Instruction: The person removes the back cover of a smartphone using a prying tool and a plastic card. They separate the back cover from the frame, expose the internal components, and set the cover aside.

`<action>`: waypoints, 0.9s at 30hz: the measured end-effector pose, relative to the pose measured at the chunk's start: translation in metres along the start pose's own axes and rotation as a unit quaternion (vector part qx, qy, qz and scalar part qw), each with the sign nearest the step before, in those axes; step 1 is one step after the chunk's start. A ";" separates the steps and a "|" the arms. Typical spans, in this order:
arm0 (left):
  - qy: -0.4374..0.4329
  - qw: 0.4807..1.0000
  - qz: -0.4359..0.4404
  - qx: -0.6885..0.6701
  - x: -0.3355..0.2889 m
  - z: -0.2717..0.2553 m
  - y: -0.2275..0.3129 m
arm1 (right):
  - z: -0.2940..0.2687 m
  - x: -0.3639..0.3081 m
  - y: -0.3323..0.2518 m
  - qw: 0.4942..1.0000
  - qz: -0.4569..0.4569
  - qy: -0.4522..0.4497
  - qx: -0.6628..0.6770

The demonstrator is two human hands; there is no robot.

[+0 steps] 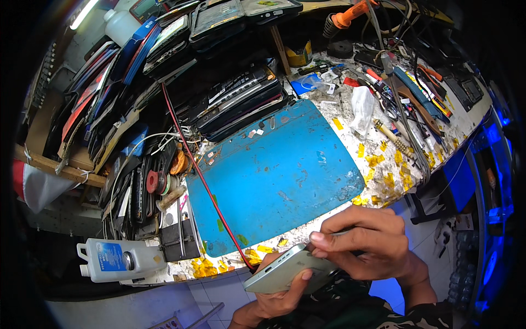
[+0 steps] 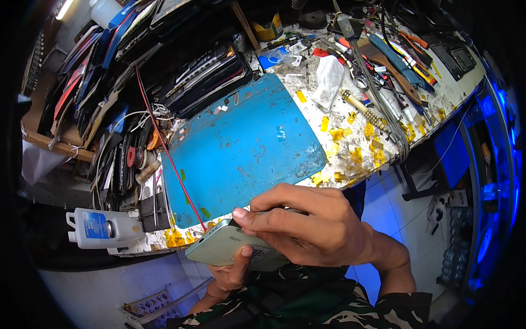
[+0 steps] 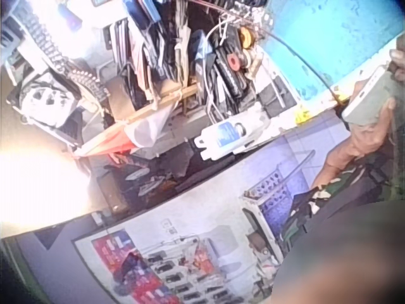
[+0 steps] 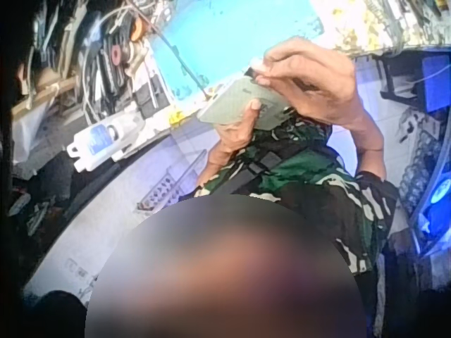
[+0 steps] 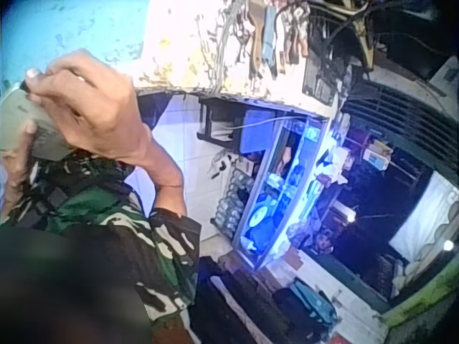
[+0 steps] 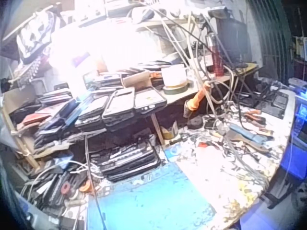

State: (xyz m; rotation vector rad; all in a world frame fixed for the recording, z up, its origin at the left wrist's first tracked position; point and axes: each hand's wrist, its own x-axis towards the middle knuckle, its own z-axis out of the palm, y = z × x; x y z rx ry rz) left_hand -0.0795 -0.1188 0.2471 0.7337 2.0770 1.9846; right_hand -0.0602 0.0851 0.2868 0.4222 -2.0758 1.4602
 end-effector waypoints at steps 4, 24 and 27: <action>0.001 0.998 -0.010 -0.059 0.000 0.002 0.002 | -0.005 0.003 0.004 0.999 -0.028 -0.019 -0.006; -0.058 0.994 -0.043 -0.082 0.011 0.000 0.008 | -0.029 0.013 0.020 0.988 -0.122 -0.096 -0.001; -0.084 0.984 -0.068 -0.142 0.014 0.001 0.011 | -0.031 0.014 0.018 0.988 -0.126 -0.091 0.000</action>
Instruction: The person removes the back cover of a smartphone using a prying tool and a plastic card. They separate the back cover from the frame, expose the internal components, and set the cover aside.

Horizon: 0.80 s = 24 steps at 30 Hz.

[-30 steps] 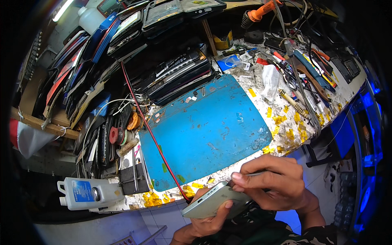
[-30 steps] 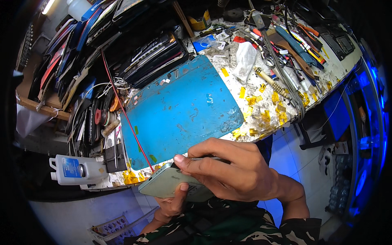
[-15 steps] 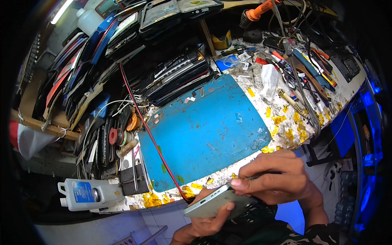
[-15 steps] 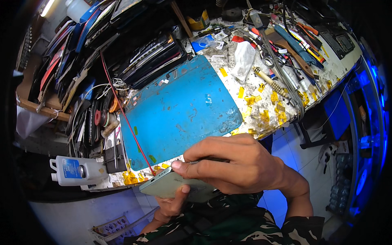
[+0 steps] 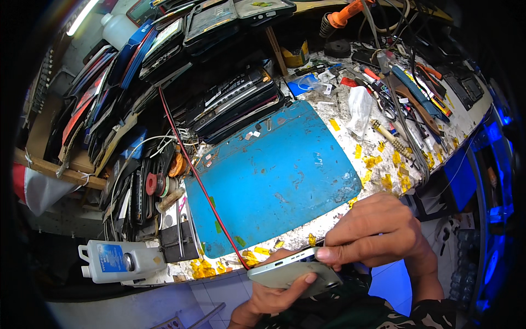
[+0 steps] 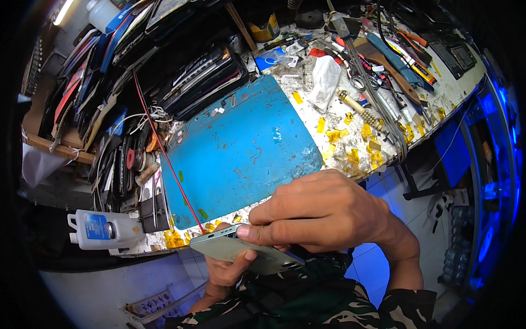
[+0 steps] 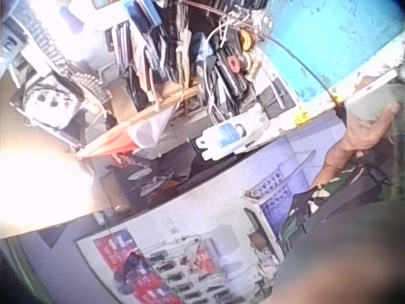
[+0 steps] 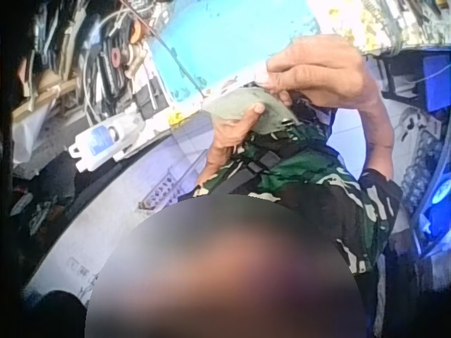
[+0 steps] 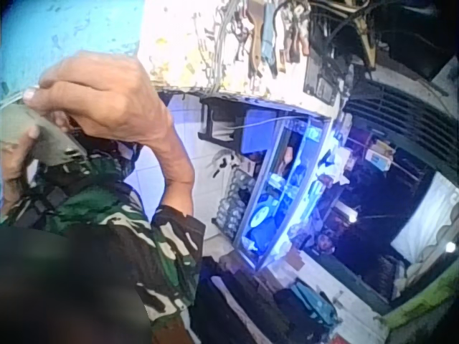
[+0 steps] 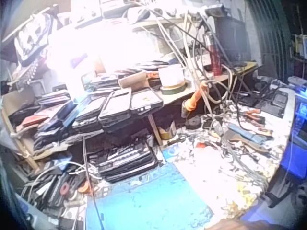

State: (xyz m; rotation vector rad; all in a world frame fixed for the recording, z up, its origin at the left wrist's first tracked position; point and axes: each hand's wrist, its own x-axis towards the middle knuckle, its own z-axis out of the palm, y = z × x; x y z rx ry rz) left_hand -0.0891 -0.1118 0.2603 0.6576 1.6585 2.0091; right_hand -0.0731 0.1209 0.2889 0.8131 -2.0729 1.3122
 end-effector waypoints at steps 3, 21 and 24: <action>-0.020 0.999 -0.033 0.033 0.007 -0.001 0.010 | 0.001 0.001 -0.005 0.999 0.030 0.028 -0.022; -0.250 0.825 -0.033 0.506 0.169 -0.010 0.055 | 0.026 -0.044 -0.017 0.890 0.276 0.148 -0.331; -0.294 0.784 0.024 0.546 0.179 -0.006 0.041 | 0.030 -0.050 -0.013 0.866 0.298 0.150 -0.373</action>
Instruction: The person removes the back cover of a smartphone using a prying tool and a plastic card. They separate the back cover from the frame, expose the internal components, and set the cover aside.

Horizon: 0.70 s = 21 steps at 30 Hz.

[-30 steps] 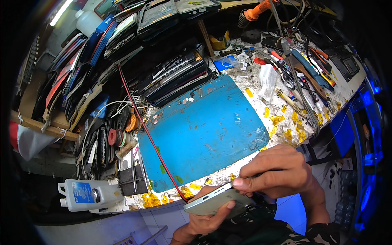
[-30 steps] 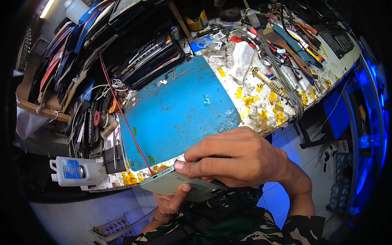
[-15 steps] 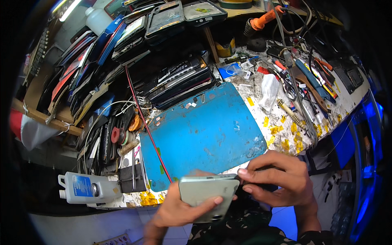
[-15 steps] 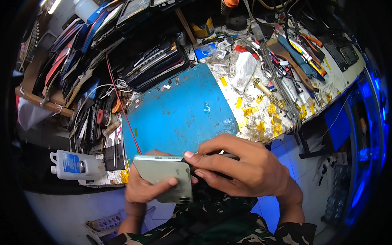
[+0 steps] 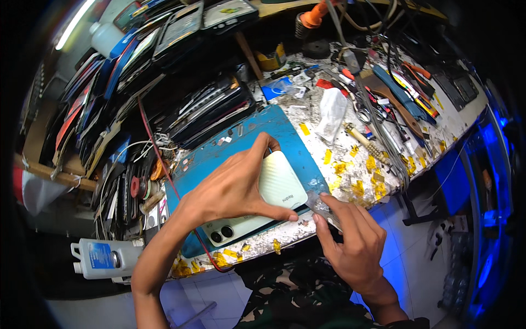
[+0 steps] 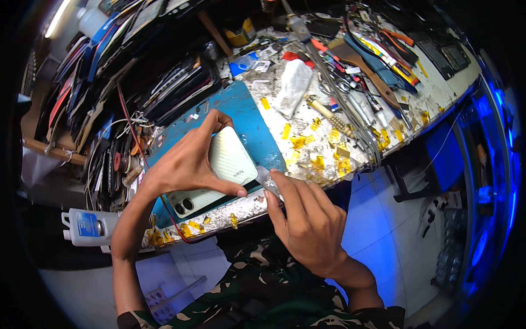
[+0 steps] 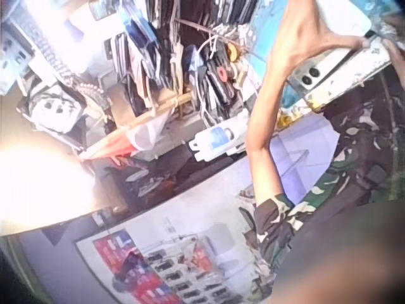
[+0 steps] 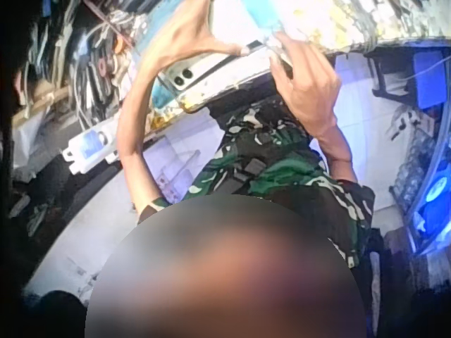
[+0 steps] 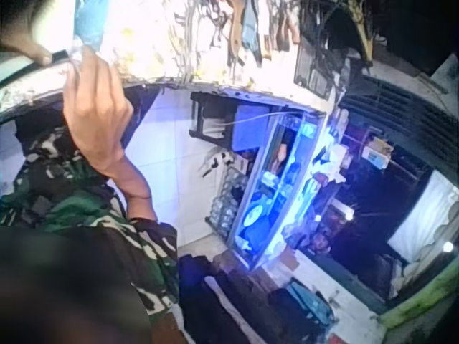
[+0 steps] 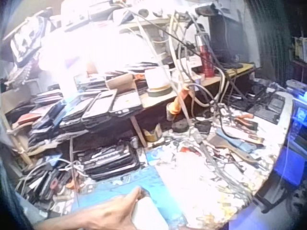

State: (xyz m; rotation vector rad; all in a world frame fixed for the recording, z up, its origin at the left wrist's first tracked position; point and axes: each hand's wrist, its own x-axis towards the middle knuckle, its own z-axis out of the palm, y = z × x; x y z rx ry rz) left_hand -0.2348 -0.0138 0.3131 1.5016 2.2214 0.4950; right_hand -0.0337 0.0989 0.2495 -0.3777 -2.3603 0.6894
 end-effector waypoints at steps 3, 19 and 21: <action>-0.005 0.998 0.024 0.060 0.004 0.008 -0.001 | 0.000 -0.001 0.001 1.000 0.015 -0.010 -0.025; 0.160 0.985 -0.016 0.057 -0.018 0.047 0.004 | -0.006 0.021 0.004 0.997 0.030 -0.071 -0.003; 0.170 0.984 -0.018 0.044 -0.016 0.049 0.004 | -0.006 0.024 0.013 0.998 -0.010 -0.065 -0.007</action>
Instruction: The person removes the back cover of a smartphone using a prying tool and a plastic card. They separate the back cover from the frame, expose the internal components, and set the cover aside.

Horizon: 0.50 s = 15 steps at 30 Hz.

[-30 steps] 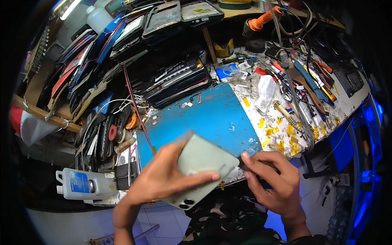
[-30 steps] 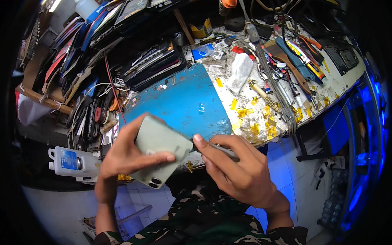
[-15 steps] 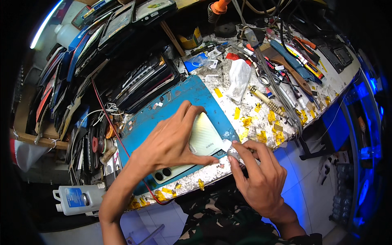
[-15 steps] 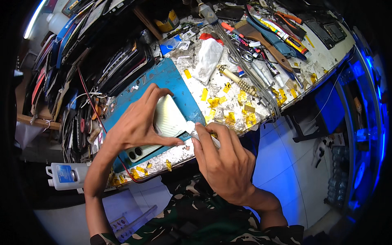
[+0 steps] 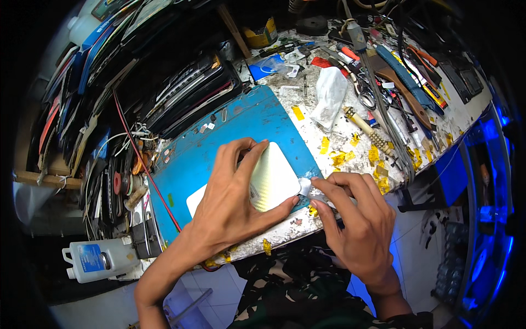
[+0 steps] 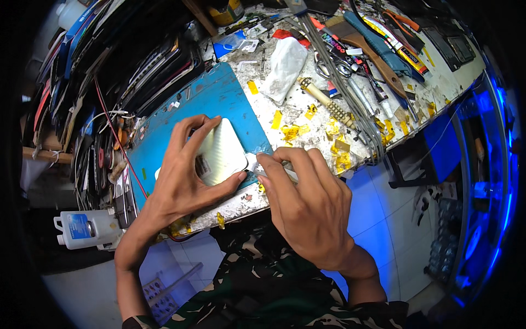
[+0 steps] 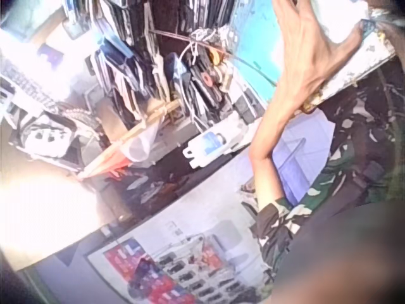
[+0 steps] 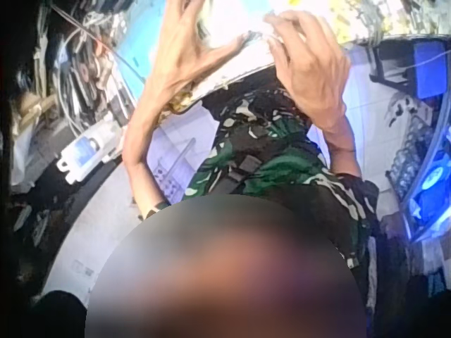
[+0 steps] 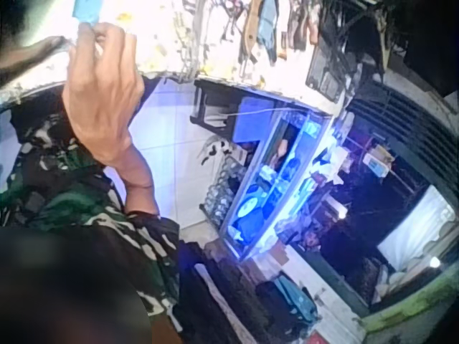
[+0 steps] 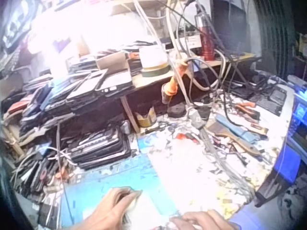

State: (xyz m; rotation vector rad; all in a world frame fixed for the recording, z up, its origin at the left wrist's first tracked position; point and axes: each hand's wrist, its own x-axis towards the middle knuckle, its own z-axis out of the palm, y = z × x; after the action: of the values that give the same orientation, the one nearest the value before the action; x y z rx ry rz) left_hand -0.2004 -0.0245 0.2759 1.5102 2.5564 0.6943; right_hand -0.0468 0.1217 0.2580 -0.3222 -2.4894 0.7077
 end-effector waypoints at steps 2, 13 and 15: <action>0.002 1.000 -0.006 -0.012 0.002 0.001 0.000 | 0.000 0.001 0.006 1.000 -0.022 0.001 0.003; 0.025 0.993 0.064 0.097 0.001 0.007 0.000 | -0.002 -0.003 0.006 0.999 0.012 -0.025 0.040; 0.019 0.992 0.067 0.106 0.001 0.008 0.000 | -0.001 -0.003 0.006 0.999 0.015 -0.019 0.036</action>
State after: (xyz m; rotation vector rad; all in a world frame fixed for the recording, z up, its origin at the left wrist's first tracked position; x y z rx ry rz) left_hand -0.1980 -0.0209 0.2688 1.7631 2.6479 0.4792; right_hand -0.0430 0.1258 0.2538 -0.3243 -2.4935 0.8204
